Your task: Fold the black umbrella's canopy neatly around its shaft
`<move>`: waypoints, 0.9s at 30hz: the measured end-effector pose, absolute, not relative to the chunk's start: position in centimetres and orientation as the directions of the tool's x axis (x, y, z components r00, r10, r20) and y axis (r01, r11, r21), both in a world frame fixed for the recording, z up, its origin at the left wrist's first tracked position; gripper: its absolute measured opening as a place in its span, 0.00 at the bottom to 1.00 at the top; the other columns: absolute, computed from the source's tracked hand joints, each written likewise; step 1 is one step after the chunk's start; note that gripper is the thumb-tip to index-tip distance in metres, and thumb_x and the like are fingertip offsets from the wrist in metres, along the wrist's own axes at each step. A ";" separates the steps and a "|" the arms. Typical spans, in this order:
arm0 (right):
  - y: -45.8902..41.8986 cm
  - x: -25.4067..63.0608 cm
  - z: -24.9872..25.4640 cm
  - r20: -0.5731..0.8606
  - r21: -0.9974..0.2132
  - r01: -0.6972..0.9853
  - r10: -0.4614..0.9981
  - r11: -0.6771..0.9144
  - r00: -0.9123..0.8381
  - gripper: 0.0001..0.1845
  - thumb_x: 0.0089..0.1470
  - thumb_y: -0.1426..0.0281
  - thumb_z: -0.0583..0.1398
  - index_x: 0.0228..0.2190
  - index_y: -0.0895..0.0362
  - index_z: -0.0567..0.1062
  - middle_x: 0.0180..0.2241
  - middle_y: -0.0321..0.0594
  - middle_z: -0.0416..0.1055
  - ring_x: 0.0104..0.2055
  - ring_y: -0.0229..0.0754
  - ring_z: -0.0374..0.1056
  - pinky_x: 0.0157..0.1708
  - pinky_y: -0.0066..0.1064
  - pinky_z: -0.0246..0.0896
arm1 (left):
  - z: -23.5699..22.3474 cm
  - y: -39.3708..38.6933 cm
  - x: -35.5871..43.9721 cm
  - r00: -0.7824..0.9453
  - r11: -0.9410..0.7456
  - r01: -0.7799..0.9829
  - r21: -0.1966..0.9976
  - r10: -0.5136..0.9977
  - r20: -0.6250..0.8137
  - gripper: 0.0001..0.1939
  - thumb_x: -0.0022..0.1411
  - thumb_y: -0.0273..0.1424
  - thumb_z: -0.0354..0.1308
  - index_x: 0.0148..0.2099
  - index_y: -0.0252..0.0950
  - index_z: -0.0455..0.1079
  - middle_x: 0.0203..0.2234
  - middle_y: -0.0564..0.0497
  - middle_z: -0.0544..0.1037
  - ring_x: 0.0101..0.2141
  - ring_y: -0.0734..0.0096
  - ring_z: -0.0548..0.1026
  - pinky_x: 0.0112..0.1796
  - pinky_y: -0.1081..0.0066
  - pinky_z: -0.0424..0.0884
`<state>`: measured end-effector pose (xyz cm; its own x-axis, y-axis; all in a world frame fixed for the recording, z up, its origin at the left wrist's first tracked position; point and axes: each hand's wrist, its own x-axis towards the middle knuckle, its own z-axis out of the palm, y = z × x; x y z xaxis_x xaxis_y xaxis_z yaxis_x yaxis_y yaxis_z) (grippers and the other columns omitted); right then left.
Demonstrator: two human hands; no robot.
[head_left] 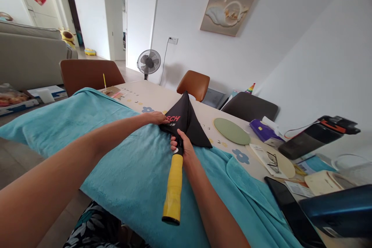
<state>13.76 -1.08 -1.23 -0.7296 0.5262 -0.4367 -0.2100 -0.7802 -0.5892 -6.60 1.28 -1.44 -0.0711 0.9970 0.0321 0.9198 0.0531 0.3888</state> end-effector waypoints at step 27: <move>-0.8 14.9 1.2 -0.390 -0.576 -0.230 0.511 -0.784 -0.766 0.11 0.52 0.64 0.55 0.28 0.60 0.64 0.21 0.36 0.65 0.14 0.27 0.56 0.09 0.18 0.54 | 1.0 3.0 2.3 -0.228 -0.061 0.677 0.733 0.930 0.288 0.15 0.57 0.36 0.48 0.43 0.33 0.65 0.44 0.46 0.70 0.43 0.67 0.67 0.45 0.70 0.62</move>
